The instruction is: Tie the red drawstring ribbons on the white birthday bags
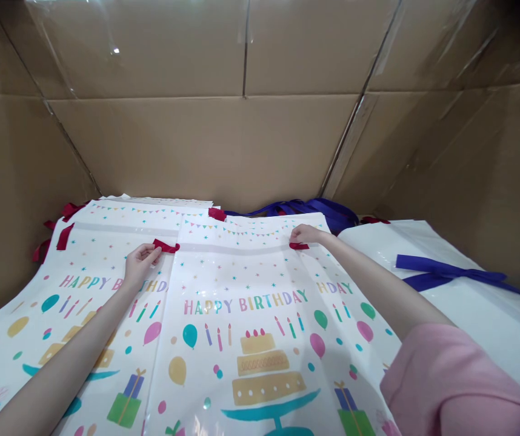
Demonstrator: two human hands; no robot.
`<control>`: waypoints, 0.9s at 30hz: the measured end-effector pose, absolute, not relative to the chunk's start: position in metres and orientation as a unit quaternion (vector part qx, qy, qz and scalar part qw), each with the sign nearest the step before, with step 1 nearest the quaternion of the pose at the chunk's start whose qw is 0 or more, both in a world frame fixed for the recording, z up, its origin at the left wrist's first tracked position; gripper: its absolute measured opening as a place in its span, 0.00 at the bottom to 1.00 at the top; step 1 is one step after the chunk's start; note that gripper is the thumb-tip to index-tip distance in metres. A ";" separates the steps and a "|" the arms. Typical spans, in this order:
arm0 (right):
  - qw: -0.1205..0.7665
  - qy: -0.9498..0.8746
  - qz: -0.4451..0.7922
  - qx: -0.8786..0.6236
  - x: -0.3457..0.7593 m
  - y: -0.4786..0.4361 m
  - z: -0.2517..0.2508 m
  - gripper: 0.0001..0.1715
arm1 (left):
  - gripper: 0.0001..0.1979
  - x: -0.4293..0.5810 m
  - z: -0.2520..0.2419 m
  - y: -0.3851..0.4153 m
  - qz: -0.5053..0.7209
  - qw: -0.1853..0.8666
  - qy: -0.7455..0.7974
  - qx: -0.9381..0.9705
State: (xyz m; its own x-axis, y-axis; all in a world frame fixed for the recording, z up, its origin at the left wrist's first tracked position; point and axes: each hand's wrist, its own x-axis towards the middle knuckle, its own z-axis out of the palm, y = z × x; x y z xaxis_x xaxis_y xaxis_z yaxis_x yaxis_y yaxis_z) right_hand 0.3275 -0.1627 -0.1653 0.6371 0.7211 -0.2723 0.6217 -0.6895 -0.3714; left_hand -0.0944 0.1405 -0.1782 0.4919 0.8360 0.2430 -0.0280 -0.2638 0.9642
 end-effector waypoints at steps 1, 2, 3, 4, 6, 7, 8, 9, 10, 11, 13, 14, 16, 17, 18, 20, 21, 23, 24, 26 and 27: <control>0.132 -0.364 0.218 -0.896 0.327 -0.164 -0.166 0.07 | 0.18 -0.094 -0.178 0.141 0.408 0.528 0.295 0.683; 0.139 -0.351 0.233 -0.896 0.327 -0.165 -0.168 0.08 | 0.17 -0.094 -0.178 0.141 0.409 0.527 0.293 0.685; 0.145 -0.339 0.249 -0.896 0.327 -0.167 -0.169 0.08 | 0.17 -0.094 -0.179 0.141 0.409 0.525 0.291 0.687; 0.149 -0.326 0.263 -0.896 0.327 -0.169 -0.171 0.08 | 0.17 -0.094 -0.179 0.141 0.409 0.524 0.289 0.689; 0.158 -0.301 0.286 -0.896 0.327 -0.172 -0.174 0.07 | 0.17 -0.095 -0.178 0.140 0.409 0.520 0.286 0.693; 0.163 -0.289 0.295 -0.896 0.326 -0.173 -0.176 0.07 | 0.17 -0.095 -0.178 0.140 0.409 0.518 0.285 0.695; 0.170 -0.279 0.302 -0.896 0.326 -0.174 -0.178 0.05 | 0.17 -0.095 -0.178 0.140 0.409 0.516 0.285 0.696; 0.176 -0.272 0.307 -0.895 0.326 -0.174 -0.180 0.04 | 0.17 -0.095 -0.178 0.140 0.410 0.514 0.286 0.697; 0.184 -0.265 0.311 -0.894 0.326 -0.174 -0.182 0.03 | 0.17 -0.095 -0.179 0.140 0.410 0.513 0.287 0.697; 0.196 -0.258 0.316 -0.891 0.325 -0.174 -0.183 0.03 | 0.17 -0.095 -0.179 0.141 0.411 0.512 0.288 0.697; 0.231 -0.238 0.332 -0.883 0.325 -0.172 -0.186 0.04 | 0.17 -0.095 -0.181 0.142 0.410 0.512 0.287 0.698; 0.250 -0.228 0.343 -0.876 0.325 -0.171 -0.187 0.05 | 0.17 -0.094 -0.182 0.143 0.409 0.513 0.284 0.699; 0.279 -0.213 0.363 -0.863 0.325 -0.170 -0.187 0.07 | 0.17 -0.094 -0.184 0.144 0.410 0.515 0.277 0.700; 0.285 -0.212 0.371 -0.858 0.324 -0.169 -0.187 0.09 | 0.17 -0.094 -0.185 0.145 0.411 0.517 0.274 0.699; 0.291 -0.211 0.377 -0.854 0.323 -0.169 -0.186 0.11 | 0.17 -0.094 -0.186 0.145 0.412 0.520 0.271 0.698; 0.309 -0.211 0.387 -0.843 0.320 -0.169 -0.184 0.13 | 0.17 -0.094 -0.187 0.147 0.412 0.523 0.268 0.696; 0.320 -0.214 0.392 -0.836 0.319 -0.169 -0.183 0.14 | 0.17 -0.094 -0.188 0.147 0.411 0.525 0.267 0.696; 0.327 -0.223 0.405 -0.824 0.317 -0.171 -0.182 0.15 | 0.16 -0.095 -0.189 0.148 0.409 0.525 0.266 0.697; 0.319 -0.230 0.409 -0.823 0.316 -0.172 -0.182 0.14 | 0.16 -0.095 -0.190 0.148 0.410 0.524 0.267 0.697; 0.290 -0.251 0.385 -0.839 0.315 -0.173 -0.182 0.09 | 0.16 -0.095 -0.189 0.148 0.413 0.523 0.267 0.696; 0.279 -0.263 0.357 -0.852 0.314 -0.174 -0.183 0.07 | 0.16 -0.095 -0.189 0.147 0.414 0.522 0.267 0.696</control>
